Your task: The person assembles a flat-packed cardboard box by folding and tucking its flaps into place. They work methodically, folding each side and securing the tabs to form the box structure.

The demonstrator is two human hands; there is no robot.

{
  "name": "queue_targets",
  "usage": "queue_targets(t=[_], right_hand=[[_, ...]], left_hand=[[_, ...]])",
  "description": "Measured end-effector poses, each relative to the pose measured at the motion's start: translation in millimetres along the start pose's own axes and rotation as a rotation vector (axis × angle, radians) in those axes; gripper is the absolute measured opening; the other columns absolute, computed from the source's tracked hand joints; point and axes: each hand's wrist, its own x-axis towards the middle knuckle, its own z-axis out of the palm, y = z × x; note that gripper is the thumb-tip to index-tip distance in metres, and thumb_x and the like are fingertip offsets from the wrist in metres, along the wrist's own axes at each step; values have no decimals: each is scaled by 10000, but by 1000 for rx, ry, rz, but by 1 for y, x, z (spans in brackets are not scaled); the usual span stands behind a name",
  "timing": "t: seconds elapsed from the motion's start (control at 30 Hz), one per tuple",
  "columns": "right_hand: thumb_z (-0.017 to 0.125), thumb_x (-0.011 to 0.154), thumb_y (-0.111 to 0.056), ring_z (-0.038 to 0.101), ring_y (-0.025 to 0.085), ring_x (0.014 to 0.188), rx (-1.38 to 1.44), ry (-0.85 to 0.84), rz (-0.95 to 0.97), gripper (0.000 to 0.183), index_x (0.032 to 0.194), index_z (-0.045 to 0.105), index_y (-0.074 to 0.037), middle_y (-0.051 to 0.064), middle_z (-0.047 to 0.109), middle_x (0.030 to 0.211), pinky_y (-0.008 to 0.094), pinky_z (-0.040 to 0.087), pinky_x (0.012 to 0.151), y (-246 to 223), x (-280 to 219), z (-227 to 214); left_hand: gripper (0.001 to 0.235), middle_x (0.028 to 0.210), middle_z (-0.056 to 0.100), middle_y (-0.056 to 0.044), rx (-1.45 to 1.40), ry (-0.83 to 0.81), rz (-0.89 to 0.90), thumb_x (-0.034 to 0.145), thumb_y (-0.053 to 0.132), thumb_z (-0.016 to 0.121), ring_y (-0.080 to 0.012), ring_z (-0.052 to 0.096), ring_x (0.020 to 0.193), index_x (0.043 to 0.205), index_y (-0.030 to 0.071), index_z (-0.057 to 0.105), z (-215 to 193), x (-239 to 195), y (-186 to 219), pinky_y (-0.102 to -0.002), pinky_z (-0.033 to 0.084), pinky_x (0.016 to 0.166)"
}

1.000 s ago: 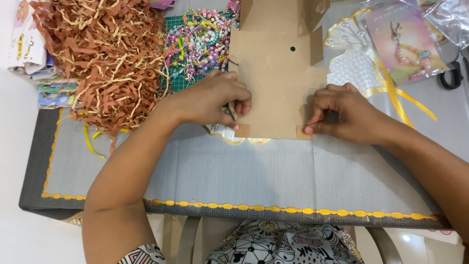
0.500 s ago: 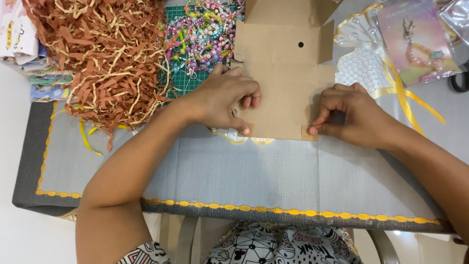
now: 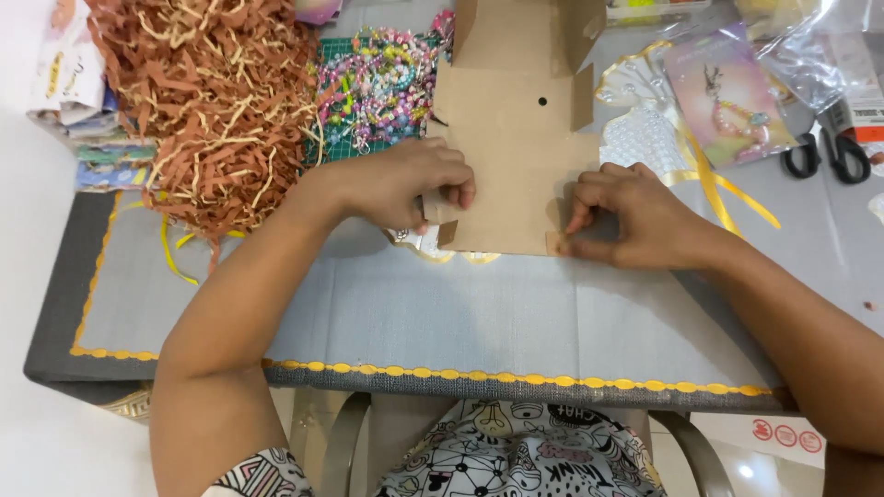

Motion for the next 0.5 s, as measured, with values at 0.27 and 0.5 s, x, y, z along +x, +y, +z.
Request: queue_targets(t=[0.27, 0.5], right_hand=[[1009, 650, -794, 635, 348, 1257, -312, 170, -53, 860, 1205, 771, -182, 90, 720, 1187, 597, 370, 1147, -13, -12, 9], [881, 924, -405, 649, 295, 1373, -626, 534, -279, 490, 1348, 818, -166, 46, 787, 1318, 607, 340, 1252, -19, -20, 45]], left_hand=[[152, 940, 778, 73, 408, 311, 32, 931, 203, 942, -202, 752, 1017, 1018, 269, 836, 38, 18, 31, -424, 505, 949], [104, 1108, 773, 4, 350, 757, 210, 1134, 117, 752, -225, 791, 1027, 1217, 161, 798, 94, 41, 102, -367, 604, 870]])
